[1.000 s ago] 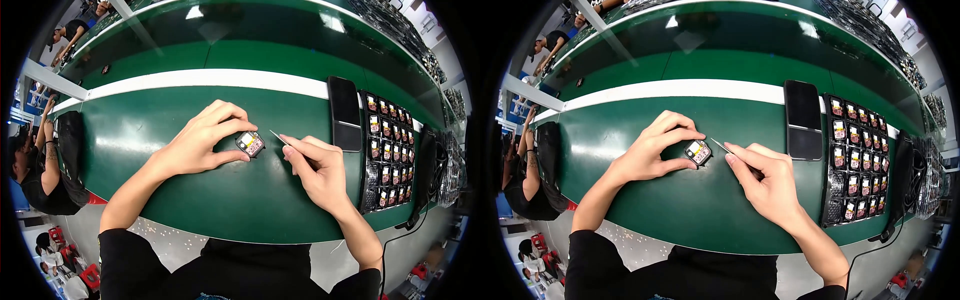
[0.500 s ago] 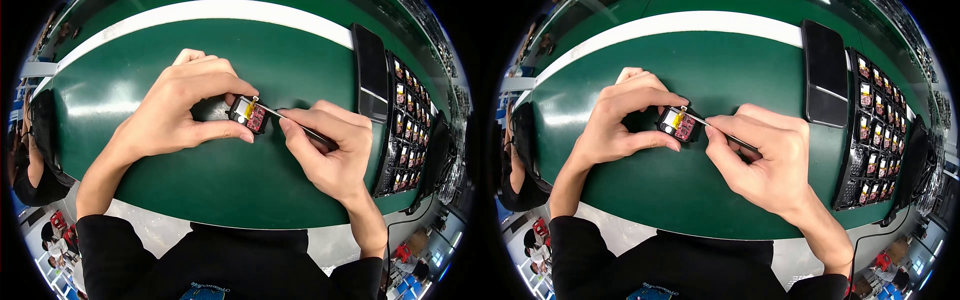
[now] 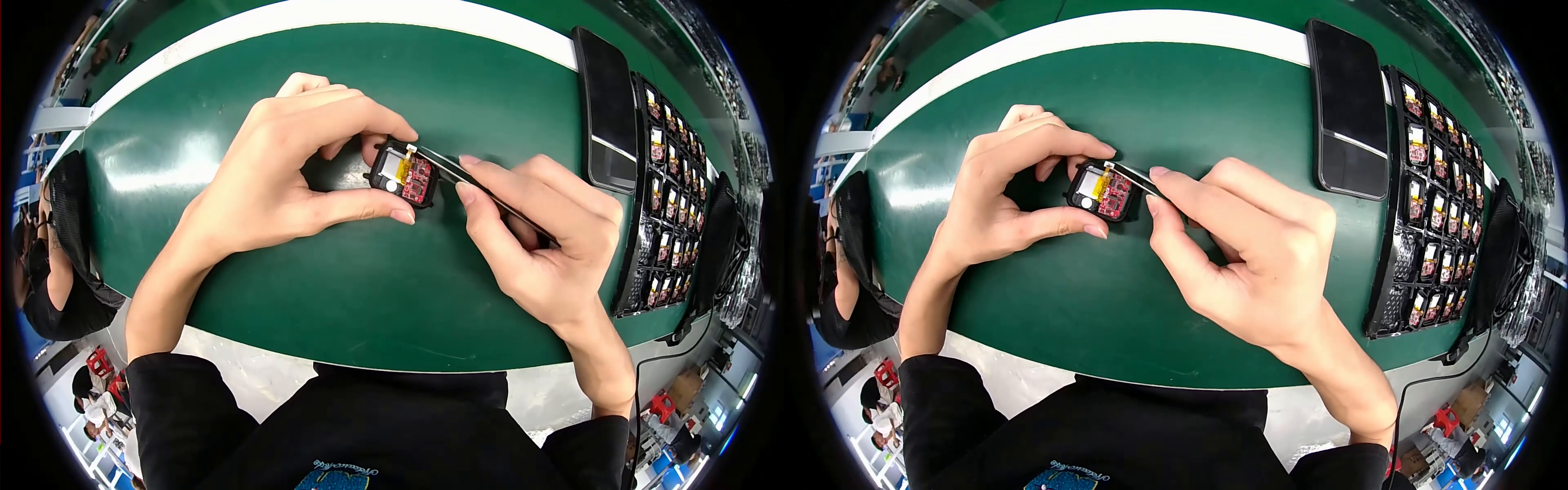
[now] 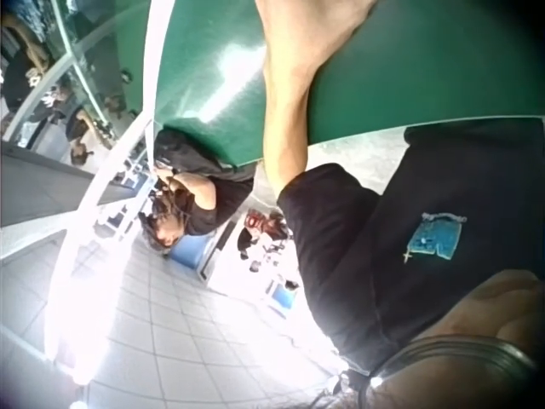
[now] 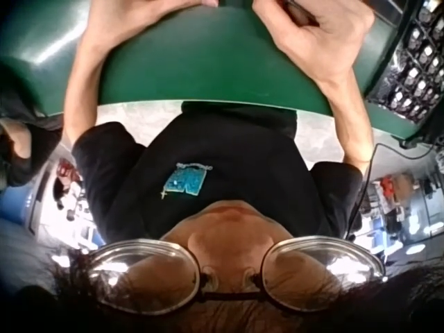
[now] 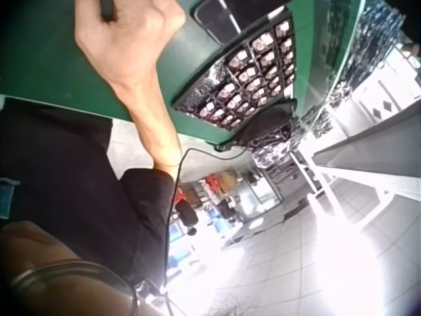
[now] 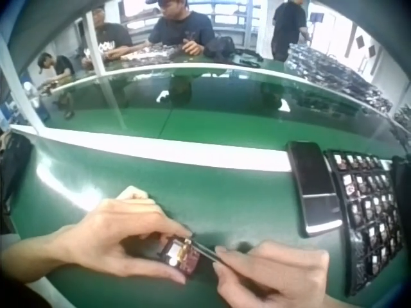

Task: Assembling a small electronic device, likely a smartwatch, by using tweezers to connect internal components.

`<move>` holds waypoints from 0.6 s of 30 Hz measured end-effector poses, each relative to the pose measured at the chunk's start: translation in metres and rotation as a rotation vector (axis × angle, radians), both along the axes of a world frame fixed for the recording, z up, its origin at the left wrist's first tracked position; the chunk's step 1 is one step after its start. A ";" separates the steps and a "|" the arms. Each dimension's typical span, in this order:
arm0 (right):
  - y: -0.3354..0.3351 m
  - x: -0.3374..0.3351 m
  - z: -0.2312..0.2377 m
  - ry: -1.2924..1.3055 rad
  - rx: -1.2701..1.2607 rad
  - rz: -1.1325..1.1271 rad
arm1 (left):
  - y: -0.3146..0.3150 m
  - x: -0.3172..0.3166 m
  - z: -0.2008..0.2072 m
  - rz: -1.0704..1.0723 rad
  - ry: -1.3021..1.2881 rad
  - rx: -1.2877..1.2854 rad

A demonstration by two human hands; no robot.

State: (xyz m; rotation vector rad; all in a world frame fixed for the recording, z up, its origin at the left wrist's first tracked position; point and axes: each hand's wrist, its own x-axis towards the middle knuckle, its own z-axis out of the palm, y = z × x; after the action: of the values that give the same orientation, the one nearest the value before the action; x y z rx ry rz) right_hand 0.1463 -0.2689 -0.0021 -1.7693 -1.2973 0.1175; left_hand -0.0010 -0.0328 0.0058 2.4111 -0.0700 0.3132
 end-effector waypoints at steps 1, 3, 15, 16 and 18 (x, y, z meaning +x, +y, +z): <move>0.000 -0.001 -0.001 -0.102 0.033 -0.007 | 0.000 0.000 0.000 -0.005 -0.002 0.022; 0.001 -0.002 -0.002 -0.140 0.037 -0.004 | 0.000 -0.001 0.001 -0.011 -0.005 0.044; 0.005 -0.002 0.001 -0.029 0.011 0.026 | 0.008 0.000 0.002 -0.022 0.024 0.025; 0.004 -0.001 0.003 0.080 -0.013 0.038 | 0.012 0.000 0.002 -0.053 0.034 -0.002; 0.004 -0.001 0.004 0.131 -0.020 0.054 | 0.016 0.000 0.001 -0.085 0.045 -0.029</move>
State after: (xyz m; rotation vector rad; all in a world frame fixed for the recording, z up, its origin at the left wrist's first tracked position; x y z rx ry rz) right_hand 0.1458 -0.2651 0.0019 -1.7146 -1.2533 0.2735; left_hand -0.0009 -0.0171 0.0071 2.3775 -0.1461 0.2199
